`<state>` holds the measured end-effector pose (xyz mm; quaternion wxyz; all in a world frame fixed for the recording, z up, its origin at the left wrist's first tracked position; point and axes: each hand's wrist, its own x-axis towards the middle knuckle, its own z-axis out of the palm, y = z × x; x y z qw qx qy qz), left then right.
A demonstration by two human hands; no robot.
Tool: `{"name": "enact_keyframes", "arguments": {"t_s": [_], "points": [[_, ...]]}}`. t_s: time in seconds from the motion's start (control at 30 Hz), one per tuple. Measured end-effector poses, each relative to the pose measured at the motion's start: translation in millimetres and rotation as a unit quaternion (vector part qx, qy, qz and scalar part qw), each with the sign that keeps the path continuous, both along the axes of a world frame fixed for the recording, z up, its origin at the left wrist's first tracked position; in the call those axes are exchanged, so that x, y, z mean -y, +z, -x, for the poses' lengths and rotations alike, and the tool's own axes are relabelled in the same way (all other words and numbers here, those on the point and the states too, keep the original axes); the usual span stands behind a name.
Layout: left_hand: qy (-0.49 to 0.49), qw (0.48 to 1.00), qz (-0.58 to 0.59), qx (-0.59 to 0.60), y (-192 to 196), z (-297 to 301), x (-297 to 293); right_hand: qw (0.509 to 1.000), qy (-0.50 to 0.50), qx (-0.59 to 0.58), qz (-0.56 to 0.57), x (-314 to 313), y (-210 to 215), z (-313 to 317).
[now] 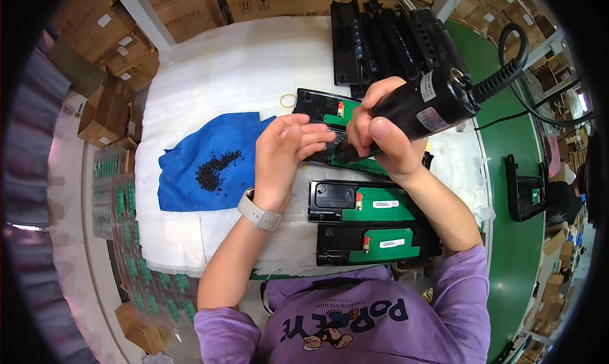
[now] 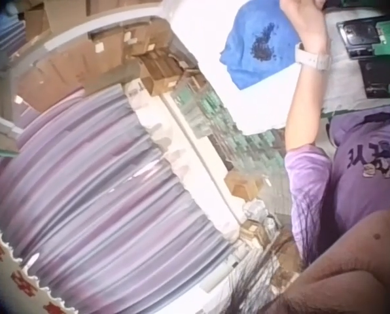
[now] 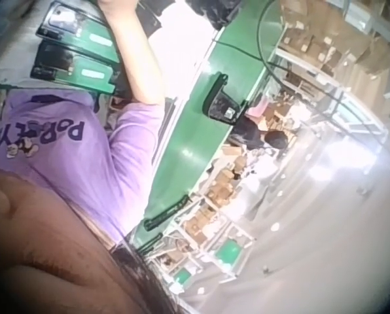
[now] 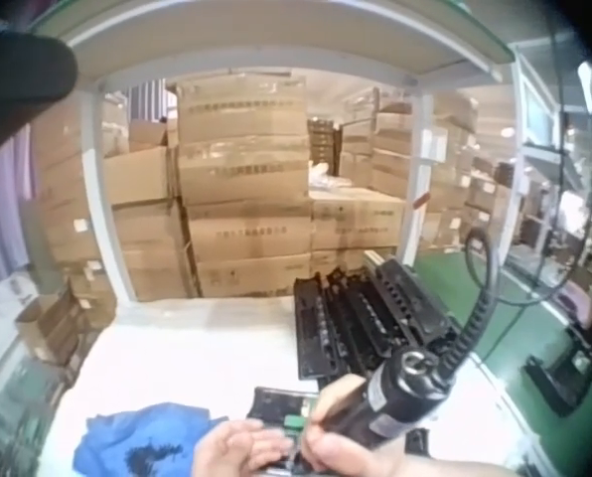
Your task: Assembling components and securing parts with screws on printer toner cartridges at a workbench.
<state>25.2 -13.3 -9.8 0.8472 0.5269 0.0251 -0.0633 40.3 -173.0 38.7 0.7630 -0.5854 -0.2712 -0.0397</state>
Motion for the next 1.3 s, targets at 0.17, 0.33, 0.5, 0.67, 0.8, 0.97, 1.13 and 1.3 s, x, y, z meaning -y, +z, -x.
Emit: {"name": "enact_keyframes", "arguments": {"t_s": [0.17, 0.33, 0.5, 0.67, 0.8, 0.97, 1.13, 1.3], "points": [[-0.025, 0.999, -0.019, -0.025, -8, -2, -7, 0.995, 0.098, -0.02, -0.001, -8, -1, 5], [0.008, 0.998, -0.067, -0.015, -24, -11, -8, 0.975, 0.035, 0.163, 0.149, -12, 6, 0], [-0.015, 0.997, -0.071, -0.041, -9, -6, -4, 0.959, 0.018, 0.235, 0.157, -8, 4, -1], [-0.055, 0.997, -0.053, -0.009, -16, -9, -9, 0.994, 0.084, 0.057, 0.05, -1, 9, 3], [-0.106, 0.993, -0.028, -0.043, 0, 1, -1, 0.983, 0.135, 0.066, -0.106, 26, 34, -1], [-0.184, 0.979, 0.037, -0.078, 4, 14, 8, 0.958, 0.128, 0.098, -0.238, 51, 48, 4], [-0.222, 0.966, 0.091, -0.094, 5, 23, 19, 0.963, 0.111, 0.108, -0.219, 59, 42, 9], [-0.236, 0.96, 0.114, -0.098, 1, 23, 22, 0.966, 0.101, 0.094, -0.219, 60, 38, 14]]}}
